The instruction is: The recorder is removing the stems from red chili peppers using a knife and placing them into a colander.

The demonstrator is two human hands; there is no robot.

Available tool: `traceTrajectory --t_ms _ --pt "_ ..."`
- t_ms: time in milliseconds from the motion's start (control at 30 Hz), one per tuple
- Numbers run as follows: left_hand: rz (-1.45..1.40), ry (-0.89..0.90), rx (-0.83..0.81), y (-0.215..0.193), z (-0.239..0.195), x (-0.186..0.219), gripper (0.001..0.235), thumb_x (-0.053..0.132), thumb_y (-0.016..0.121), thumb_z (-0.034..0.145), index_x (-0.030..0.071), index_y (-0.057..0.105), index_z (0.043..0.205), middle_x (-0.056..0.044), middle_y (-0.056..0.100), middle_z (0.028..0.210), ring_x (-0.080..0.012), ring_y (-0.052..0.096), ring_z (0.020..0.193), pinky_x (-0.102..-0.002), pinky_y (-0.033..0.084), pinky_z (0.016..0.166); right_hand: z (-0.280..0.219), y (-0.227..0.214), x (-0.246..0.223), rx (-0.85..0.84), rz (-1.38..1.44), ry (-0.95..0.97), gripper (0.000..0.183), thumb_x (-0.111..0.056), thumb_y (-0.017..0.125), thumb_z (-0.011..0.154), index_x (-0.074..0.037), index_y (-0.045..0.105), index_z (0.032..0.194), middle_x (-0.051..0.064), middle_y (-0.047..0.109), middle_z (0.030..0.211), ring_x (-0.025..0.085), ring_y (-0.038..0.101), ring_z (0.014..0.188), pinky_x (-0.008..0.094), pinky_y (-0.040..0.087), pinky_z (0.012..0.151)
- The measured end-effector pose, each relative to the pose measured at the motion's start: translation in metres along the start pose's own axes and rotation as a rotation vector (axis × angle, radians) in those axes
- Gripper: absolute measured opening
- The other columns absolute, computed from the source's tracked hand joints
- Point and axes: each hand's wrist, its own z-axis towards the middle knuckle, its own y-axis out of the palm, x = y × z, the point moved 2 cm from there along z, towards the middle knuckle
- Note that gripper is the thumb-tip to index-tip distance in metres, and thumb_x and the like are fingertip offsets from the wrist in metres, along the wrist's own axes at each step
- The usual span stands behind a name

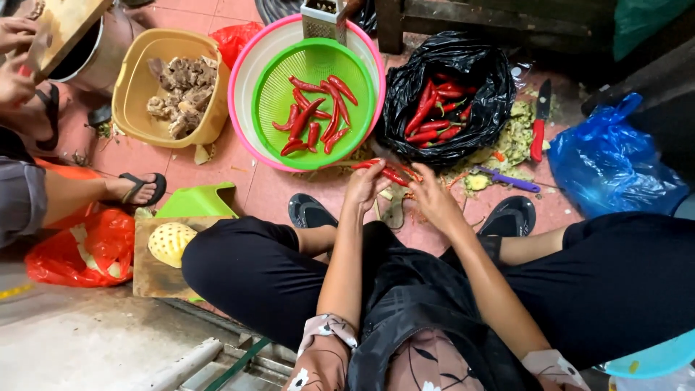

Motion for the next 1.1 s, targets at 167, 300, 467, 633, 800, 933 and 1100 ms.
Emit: traceTrajectory --t_ms 167,300,467,633,800,933,1100 --pt "-0.039 0.021 -0.004 0.017 -0.008 0.008 0.026 0.02 0.08 0.09 -0.003 0.07 0.09 -0.022 0.072 0.092 -0.0355 0.076 0.085 -0.052 0.06 0.081 -0.007 0.0 -0.009 0.0 -0.191 -0.101 0.047 -0.048 0.039 0.107 -0.035 0.038 0.153 0.016 0.063 0.138 0.042 0.063 0.121 0.057 0.052 0.098" --pt "-0.072 -0.004 0.023 0.008 -0.002 0.003 0.027 0.026 0.074 0.096 0.001 0.065 0.1 -0.023 0.072 0.1 -0.0378 0.075 0.091 -0.055 0.057 0.086 -0.009 -0.008 -0.017 -0.054 -0.219 -0.05 0.05 -0.045 0.036 0.108 -0.04 0.031 0.157 0.018 0.061 0.14 0.047 0.06 0.121 0.061 0.049 0.1" --pt "-0.066 -0.021 0.022 -0.01 0.022 -0.026 0.042 0.046 0.068 0.099 0.006 0.061 0.111 -0.026 0.07 0.108 -0.0416 0.071 0.101 -0.055 0.054 0.091 -0.012 -0.014 -0.027 -0.095 -0.106 0.056 0.052 -0.042 0.037 0.106 -0.039 0.032 0.158 0.02 0.056 0.145 0.049 0.055 0.127 0.061 0.044 0.108" --pt "-0.073 0.004 0.044 0.01 0.004 -0.027 0.043 0.05 0.067 0.098 0.009 0.061 0.11 -0.025 0.071 0.105 -0.0417 0.071 0.099 -0.055 0.055 0.089 -0.003 -0.008 -0.011 -0.106 -0.023 0.11 0.053 -0.044 0.039 0.106 -0.037 0.033 0.158 0.029 0.058 0.139 0.052 0.054 0.126 0.06 0.04 0.112" --pt "-0.088 0.028 0.085 0.013 0.001 -0.038 0.042 0.05 0.066 0.099 0.01 0.06 0.109 -0.022 0.072 0.104 -0.0396 0.072 0.098 -0.056 0.055 0.089 0.007 0.0 0.009 -0.099 0.068 0.18 0.055 -0.051 0.039 0.104 -0.04 0.035 0.158 0.03 0.058 0.139 0.048 0.055 0.127 0.056 0.039 0.115" --pt "-0.201 0.048 0.075 0.009 0.015 -0.058 0.04 0.051 0.063 0.101 0.012 0.062 0.111 -0.022 0.073 0.104 -0.0469 0.068 0.104 -0.067 0.048 0.094 -0.003 -0.004 -0.015 -0.047 0.124 0.204 0.057 -0.053 0.041 0.102 -0.042 0.034 0.158 0.027 0.053 0.146 0.048 0.053 0.13 0.055 0.038 0.116" --pt "-0.345 0.06 0.084 0.005 0.026 -0.075 0.046 0.055 0.058 0.103 0.012 0.059 0.119 -0.021 0.069 0.117 -0.0459 0.062 0.118 -0.066 0.04 0.107 0.01 0.006 -0.008 0.034 0.292 0.207 0.057 -0.05 0.041 0.103 -0.036 0.038 0.158 0.03 0.048 0.149 0.051 0.048 0.134 0.056 0.037 0.117"
